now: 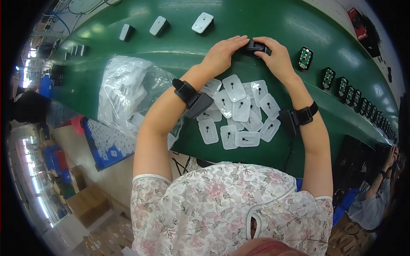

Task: The person picks up a white plastic piece and a black screw, inserts the screw into the piece, and then places the assembly onto a black electronic component. They press the plastic piece onto the component by hand and then set the completed unit onto the green conveyor belt.

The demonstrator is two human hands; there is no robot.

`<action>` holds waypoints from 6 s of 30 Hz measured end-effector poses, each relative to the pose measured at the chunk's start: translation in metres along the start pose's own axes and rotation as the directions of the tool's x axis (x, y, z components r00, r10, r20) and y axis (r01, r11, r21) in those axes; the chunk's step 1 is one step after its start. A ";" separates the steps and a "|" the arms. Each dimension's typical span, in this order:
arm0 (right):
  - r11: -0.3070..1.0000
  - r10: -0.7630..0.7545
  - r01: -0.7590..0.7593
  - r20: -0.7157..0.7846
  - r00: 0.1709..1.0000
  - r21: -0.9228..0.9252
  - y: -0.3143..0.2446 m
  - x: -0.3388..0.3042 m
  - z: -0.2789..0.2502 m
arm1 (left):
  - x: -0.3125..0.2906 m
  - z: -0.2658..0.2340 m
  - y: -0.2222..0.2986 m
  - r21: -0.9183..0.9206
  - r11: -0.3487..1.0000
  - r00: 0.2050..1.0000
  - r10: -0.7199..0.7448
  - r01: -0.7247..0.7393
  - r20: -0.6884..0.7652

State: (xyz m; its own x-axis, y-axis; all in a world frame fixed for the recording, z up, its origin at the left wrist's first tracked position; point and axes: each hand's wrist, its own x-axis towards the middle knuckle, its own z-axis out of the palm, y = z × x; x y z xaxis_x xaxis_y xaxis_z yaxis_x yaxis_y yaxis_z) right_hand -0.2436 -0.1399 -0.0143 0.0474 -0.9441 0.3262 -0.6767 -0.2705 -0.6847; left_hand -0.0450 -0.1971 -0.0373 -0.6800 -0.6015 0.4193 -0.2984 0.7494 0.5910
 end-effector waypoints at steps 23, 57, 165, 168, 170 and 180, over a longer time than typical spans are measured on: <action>0.872 -0.053 0.114 0.138 0.989 -0.477 -0.017 -0.006 0.016 | -0.004 -0.021 -0.009 0.288 0.951 0.976 0.048 -0.110 0.213; 0.995 0.099 -0.099 0.240 0.966 -0.011 0.005 0.042 -0.002 | 0.014 -0.013 0.013 0.488 0.872 0.976 -0.135 0.034 0.173; 0.849 0.268 -0.251 0.029 0.963 0.465 -0.097 -0.166 0.005 | -0.127 0.026 0.145 -0.611 0.717 0.906 -0.423 0.336 0.001; 0.889 0.228 -0.196 -0.027 0.973 0.415 -0.098 -0.164 0.006 | -0.125 0.028 0.146 -0.752 0.544 0.857 -0.512 0.372 0.053; 0.933 0.177 -0.131 -0.111 0.978 0.335 -0.095 -0.166 0.010 | -0.123 0.028 0.147 -0.809 0.470 0.841 -0.538 0.354 0.055; 0.931 0.219 -0.190 -0.061 0.974 0.312 -0.090 -0.165 0.015 | -0.126 0.033 0.145 -0.882 0.365 0.864 -0.495 0.300 0.089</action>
State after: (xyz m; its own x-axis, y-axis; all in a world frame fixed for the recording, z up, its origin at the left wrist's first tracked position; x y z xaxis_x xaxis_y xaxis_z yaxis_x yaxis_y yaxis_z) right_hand -0.1797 0.0377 -0.0167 -0.1472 -0.9671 0.2074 -0.4102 -0.1312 -0.9025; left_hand -0.0240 -0.0037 -0.0275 -0.4995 -0.8663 0.0082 0.2777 -0.1511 0.9487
